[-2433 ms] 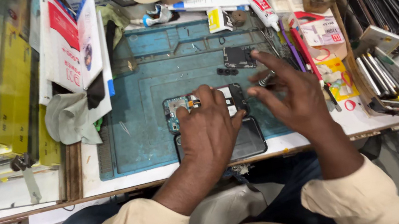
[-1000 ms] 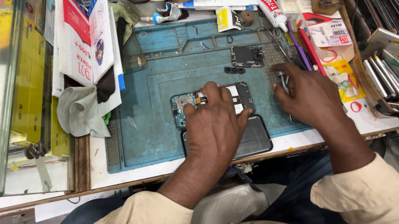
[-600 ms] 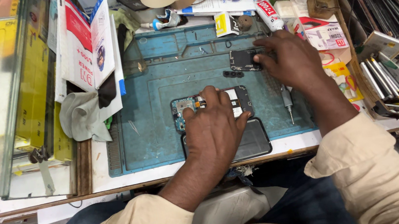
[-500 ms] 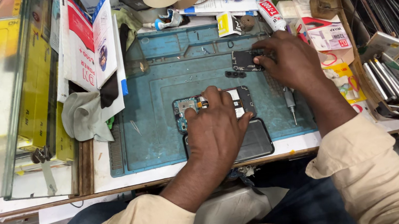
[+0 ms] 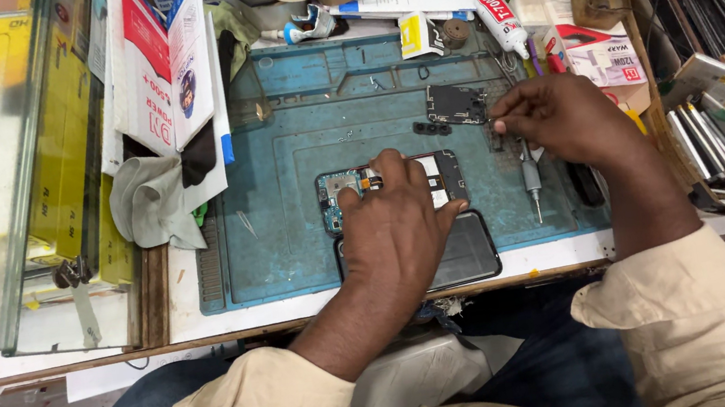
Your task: The person disassembles a smartphone on a workbench, using a screwdriver and tweezers to remove screws and internal components. They detach the battery connector, remove the motherboard, and place parts on the mat before repositioning the phone casing.
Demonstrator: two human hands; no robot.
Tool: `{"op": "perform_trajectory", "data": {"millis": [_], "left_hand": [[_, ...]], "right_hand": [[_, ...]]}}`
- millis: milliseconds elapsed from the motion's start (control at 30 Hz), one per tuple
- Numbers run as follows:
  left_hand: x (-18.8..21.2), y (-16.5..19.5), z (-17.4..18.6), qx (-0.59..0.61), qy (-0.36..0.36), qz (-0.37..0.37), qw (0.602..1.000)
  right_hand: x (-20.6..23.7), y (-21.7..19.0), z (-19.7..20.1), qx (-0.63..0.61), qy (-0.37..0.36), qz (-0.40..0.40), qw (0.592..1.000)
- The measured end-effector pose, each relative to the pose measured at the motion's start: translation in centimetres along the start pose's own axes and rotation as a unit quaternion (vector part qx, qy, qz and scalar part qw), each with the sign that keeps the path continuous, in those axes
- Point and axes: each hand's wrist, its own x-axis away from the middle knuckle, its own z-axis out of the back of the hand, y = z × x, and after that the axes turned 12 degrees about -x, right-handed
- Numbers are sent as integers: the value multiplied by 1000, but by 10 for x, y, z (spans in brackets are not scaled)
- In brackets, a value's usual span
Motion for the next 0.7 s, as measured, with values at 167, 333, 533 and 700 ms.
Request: {"op": "perform_trajectory", "data": {"millis": [167, 333, 533, 700], "left_hand": [[-4, -7, 2, 44, 15, -27, 999], [-10, -31, 2, 164, -8, -34, 986], [-15, -51, 0, 166, -49, -69, 982], [-17, -71, 1, 248, -50, -59, 966]], "right_hand": [[0, -2, 0, 157, 82, 69, 982], [-7, -11, -4, 215, 65, 115, 968], [-18, -10, -7, 213, 36, 111, 970], [-21, -9, -9, 212, 22, 133, 968]]}}
